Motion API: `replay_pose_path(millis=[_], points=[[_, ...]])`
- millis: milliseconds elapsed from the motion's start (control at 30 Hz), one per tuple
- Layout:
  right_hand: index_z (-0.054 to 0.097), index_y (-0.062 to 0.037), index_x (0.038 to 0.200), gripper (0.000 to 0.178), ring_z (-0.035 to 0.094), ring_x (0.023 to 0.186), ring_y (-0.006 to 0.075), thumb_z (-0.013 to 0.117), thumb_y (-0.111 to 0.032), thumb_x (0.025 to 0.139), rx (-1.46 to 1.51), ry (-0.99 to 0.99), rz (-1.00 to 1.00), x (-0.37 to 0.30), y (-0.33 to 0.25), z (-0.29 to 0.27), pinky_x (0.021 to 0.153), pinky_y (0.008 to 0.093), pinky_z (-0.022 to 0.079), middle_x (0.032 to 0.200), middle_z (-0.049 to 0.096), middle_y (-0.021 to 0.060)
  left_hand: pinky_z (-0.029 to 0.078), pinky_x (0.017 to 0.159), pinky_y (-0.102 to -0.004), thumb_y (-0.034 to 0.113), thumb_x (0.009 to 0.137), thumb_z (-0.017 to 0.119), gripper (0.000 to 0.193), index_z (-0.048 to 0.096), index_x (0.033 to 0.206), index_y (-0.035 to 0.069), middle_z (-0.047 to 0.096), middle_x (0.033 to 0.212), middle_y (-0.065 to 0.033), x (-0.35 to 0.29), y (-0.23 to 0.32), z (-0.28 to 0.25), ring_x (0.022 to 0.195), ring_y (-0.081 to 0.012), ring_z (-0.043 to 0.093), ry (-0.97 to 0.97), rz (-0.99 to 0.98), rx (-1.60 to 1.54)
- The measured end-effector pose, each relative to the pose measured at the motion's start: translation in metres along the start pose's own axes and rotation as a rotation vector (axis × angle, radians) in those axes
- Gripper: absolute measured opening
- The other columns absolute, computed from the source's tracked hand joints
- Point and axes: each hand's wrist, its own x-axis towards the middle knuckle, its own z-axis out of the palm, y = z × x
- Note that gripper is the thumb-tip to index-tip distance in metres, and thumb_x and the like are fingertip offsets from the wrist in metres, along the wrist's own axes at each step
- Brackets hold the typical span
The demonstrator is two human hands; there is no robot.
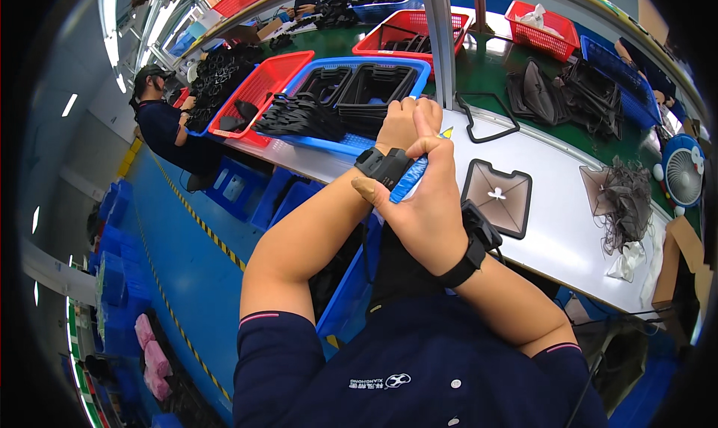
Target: The worker is inspecting and organizing plastic frames or gaskets on a factory assembly line.
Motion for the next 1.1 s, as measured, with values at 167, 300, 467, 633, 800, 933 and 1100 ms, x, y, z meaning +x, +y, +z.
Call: replay_pose_path(millis=[167, 300, 467, 633, 800, 933, 1100], points=[[0.033, -0.0047, 0.109, 0.053, 0.045, 0.133, 0.0352, 0.076, -0.005, 0.079, 0.113, 0.058, 0.149, -0.008, 0.026, 0.013, 0.109, 0.0391, 0.035, 0.152, 0.028, 0.0398, 0.044, 0.054, -0.0331, 0.016, 0.077, 0.066, 0.012, 0.057, 0.084, 0.011, 0.058, 0.074, -0.0024, 0.013, 0.000, 0.016, 0.065, -0.0184, 0.059, 0.121, -0.032, 0.123], [0.033, -0.0030, 0.109, 0.050, 0.050, 0.127, 0.0417, 0.071, 0.000, 0.077, 0.266, 0.124, 0.212, -0.012, 0.028, 0.015, 0.107, 0.0406, 0.038, 0.149, 0.033, 0.0395, 0.051, 0.059, -0.0368, 0.016, 0.076, 0.066, 0.012, 0.057, 0.082, 0.011, 0.059, 0.074, -0.0030, 0.017, -0.003, 0.020, 0.068, -0.0213, 0.063, 0.113, -0.160, -0.047], [0.032, -0.0029, 0.108, 0.048, 0.054, 0.122, 0.0390, 0.070, 0.000, 0.079, 0.391, 0.124, 0.299, -0.011, 0.024, 0.009, 0.101, 0.0403, 0.044, 0.145, 0.040, 0.0368, 0.056, 0.071, -0.0424, 0.015, 0.084, 0.068, 0.014, 0.066, 0.093, 0.005, 0.067, 0.088, -0.0137, 0.022, -0.007, 0.027, 0.081, -0.0329, 0.068, 0.090, -0.528, -0.613], [0.033, -0.0031, 0.110, 0.047, 0.053, 0.108, 0.0179, 0.070, 0.004, 0.081, 0.323, 0.096, 0.287, -0.016, 0.034, 0.006, 0.093, 0.0316, 0.047, 0.135, 0.048, 0.0231, 0.057, 0.074, -0.0394, 0.011, 0.089, 0.067, 0.013, 0.070, 0.098, 0.002, 0.070, 0.092, -0.0161, 0.024, 0.002, 0.032, 0.086, -0.0292, 0.069, 0.272, -0.676, -0.894], [0.034, -0.0013, 0.110, 0.048, 0.058, 0.100, 0.0246, 0.070, -0.001, 0.078, 0.276, 0.106, 0.314, -0.012, 0.029, 0.001, 0.089, 0.0357, 0.049, 0.121, 0.056, 0.0219, 0.059, 0.076, -0.0317, 0.016, 0.096, 0.065, 0.019, 0.065, 0.108, 0.002, 0.067, 0.091, -0.0103, 0.027, 0.003, 0.030, 0.086, -0.0186, 0.068, 0.171, -1.068, -1.820], [0.035, -0.0015, 0.110, 0.048, 0.058, 0.101, 0.0228, 0.071, -0.002, 0.078, 0.296, 0.096, 0.369, -0.013, 0.033, 0.003, 0.087, 0.0343, 0.049, 0.120, 0.057, 0.0206, 0.061, 0.080, -0.0288, 0.017, 0.100, 0.061, 0.026, 0.058, 0.120, 0.001, 0.064, 0.096, -0.0081, 0.024, 0.002, 0.046, 0.086, -0.0176, 0.067, 0.487, -1.104, -2.731], [0.035, -0.0017, 0.110, 0.048, 0.056, 0.105, 0.0228, 0.071, 0.000, 0.078, 0.341, 0.092, 0.355, -0.018, 0.043, 0.000, 0.090, 0.0346, 0.049, 0.119, 0.057, 0.0208, 0.061, 0.082, -0.0270, 0.019, 0.100, 0.062, 0.027, 0.058, 0.119, 0.001, 0.064, 0.097, -0.0083, 0.020, 0.003, 0.050, 0.089, -0.0164, 0.067, 0.753, -1.090, -2.871]])
